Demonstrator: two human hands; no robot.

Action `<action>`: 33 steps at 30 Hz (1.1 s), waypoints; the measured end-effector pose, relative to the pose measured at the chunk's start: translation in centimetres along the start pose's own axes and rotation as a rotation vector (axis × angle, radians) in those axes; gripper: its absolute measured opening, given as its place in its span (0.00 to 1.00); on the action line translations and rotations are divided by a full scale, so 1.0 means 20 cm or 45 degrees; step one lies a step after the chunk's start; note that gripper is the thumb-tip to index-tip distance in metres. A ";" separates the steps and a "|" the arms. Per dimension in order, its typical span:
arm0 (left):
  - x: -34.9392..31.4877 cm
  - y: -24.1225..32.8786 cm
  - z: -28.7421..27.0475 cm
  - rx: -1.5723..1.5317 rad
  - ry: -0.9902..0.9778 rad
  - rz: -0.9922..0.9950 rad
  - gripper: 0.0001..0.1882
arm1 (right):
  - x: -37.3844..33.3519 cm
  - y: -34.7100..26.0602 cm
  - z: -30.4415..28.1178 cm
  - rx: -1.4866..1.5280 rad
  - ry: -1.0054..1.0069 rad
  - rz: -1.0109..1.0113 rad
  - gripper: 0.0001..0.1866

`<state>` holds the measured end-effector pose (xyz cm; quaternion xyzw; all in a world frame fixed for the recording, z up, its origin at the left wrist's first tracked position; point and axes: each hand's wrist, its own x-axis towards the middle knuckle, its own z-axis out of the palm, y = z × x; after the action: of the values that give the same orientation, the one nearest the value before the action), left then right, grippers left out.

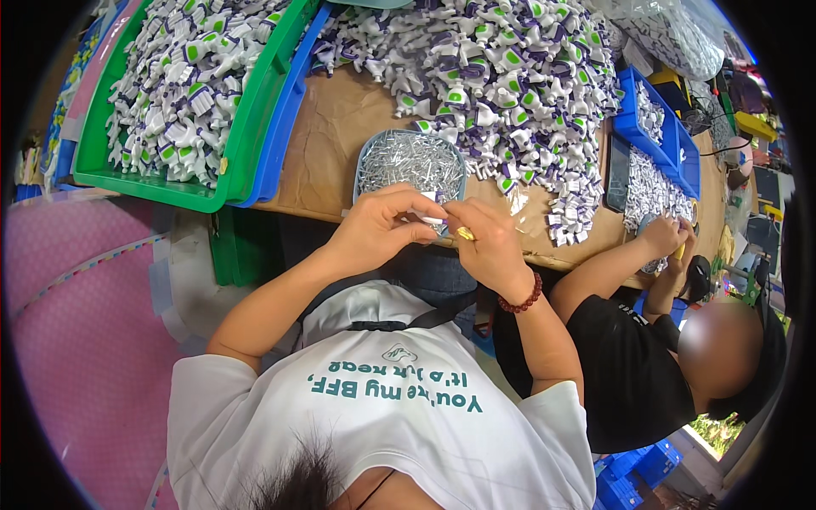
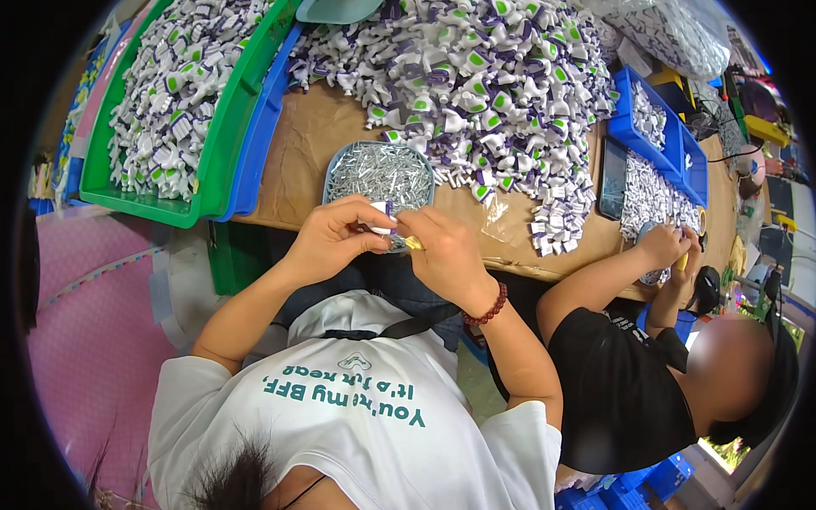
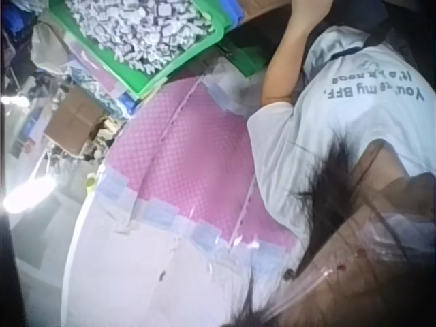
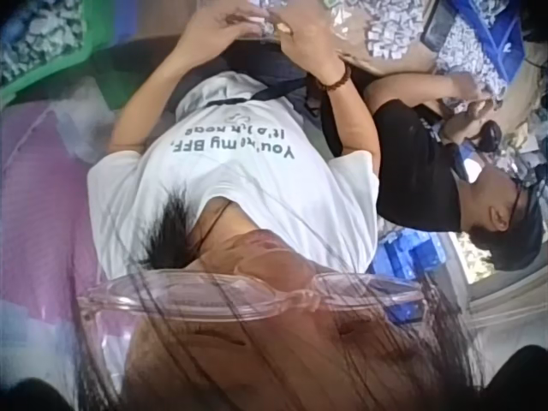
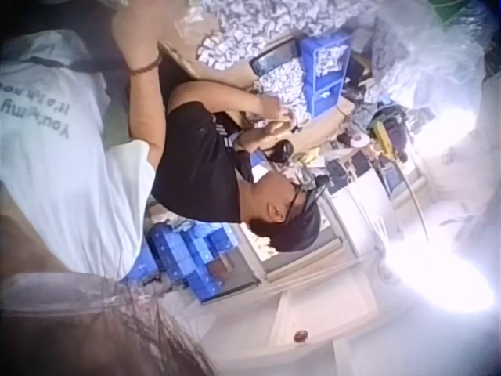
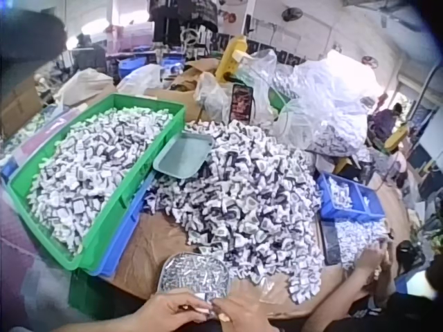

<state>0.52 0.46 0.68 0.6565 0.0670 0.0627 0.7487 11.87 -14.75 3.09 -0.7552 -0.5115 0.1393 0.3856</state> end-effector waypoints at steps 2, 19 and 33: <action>0.00 0.01 0.00 -0.093 0.007 -0.061 0.09 | 0.00 -0.01 -0.01 -0.024 -0.014 -0.029 0.15; 0.04 -0.02 -0.03 -0.775 0.099 -0.573 0.10 | -0.07 0.03 0.04 -0.296 -0.009 -0.061 0.16; 0.02 0.01 0.01 -0.683 0.029 -0.510 0.12 | -0.31 0.65 -0.41 -1.227 -0.173 0.487 0.09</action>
<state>0.86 0.37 0.95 0.4091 0.1842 -0.0628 0.8915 22.79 -26.12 -2.06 -0.9162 -0.3941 0.0046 -0.0721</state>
